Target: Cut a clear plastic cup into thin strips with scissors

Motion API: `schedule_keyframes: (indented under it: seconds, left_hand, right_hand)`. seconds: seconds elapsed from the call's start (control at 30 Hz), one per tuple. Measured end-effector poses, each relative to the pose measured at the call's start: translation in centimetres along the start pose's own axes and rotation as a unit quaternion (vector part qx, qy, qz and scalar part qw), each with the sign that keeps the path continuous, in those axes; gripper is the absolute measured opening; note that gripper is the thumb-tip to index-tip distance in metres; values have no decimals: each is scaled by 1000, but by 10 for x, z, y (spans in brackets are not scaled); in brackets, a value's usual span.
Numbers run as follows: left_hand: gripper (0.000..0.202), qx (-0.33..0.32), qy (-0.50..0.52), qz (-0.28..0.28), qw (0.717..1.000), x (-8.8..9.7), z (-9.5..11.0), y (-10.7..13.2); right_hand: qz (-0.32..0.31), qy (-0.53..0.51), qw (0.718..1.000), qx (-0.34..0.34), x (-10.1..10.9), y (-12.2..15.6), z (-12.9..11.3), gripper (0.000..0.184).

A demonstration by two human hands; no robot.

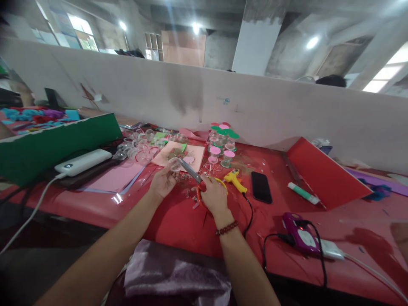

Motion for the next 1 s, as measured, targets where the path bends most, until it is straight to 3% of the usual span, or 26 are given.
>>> schedule_keyframes:
  seconds: [0.33,1.0]
  left_hand:
    - [55,-29,-35,-19,999,-6,2,3]
    - [58,-30,-46,-27,998,-4,1,-1]
  right_hand:
    - [-2,-12,1000,14,-2,0,0,40]
    - [-37,-24,999,10,-7,0,-2,42]
Point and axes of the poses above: each hand's wrist, its own y-axis away from the middle knuckle, its own x-axis out of the back of the hand, z = x × y, the point moved 6 cm from there along -y, towards the middle knuckle, and after that the axes turned 10 degrees about x, right-handed, at the moved point
